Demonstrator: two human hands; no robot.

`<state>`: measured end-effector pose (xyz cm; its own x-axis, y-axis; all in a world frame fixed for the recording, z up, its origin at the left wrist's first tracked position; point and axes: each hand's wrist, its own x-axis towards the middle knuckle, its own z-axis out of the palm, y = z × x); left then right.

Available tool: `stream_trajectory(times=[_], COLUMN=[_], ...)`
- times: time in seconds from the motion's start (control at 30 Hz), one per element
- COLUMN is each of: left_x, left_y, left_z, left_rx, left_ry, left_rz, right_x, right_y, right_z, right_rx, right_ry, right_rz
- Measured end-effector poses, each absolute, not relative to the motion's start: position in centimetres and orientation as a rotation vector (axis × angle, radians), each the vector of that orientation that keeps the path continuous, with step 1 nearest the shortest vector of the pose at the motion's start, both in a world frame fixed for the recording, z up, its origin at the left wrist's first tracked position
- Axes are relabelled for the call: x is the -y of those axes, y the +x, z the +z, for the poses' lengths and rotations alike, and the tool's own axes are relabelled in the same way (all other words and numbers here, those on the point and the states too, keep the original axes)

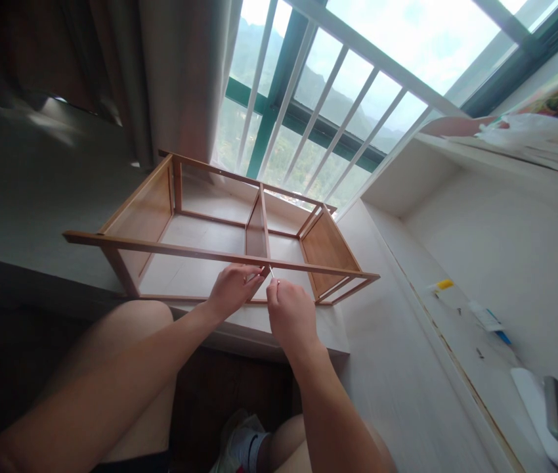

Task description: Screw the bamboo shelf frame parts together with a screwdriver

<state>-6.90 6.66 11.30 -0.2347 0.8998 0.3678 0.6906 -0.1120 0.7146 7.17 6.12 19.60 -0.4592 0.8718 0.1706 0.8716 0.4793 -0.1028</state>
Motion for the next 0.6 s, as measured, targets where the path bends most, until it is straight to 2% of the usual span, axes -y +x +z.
stream_trajectory(times=[0.2,0.33,0.47,0.6], left_x=[-6.7,-6.7,-6.6,-6.6], left_y=[-6.9,-6.8,-6.8,-6.8], left_z=[11.3,11.2,11.4,11.4], left_rx=[-1.923,-1.928,-1.921,-1.933], left_ry=[1.765,1.751,1.748,1.72], left_rz=[1.268,1.289,1.28,1.266], right_x=[-5.7,-5.5,-5.8,-5.7], right_y=[6.6,6.3,6.4,5.6], right_z=[20.6,20.6,19.2,17.0], right_rx=[2.639,2.62,2.408,1.885], right_ry=[-1.626,-1.613,-1.556,-1.379], right_rz=[-0.264,-0.241,0.091,0.835])
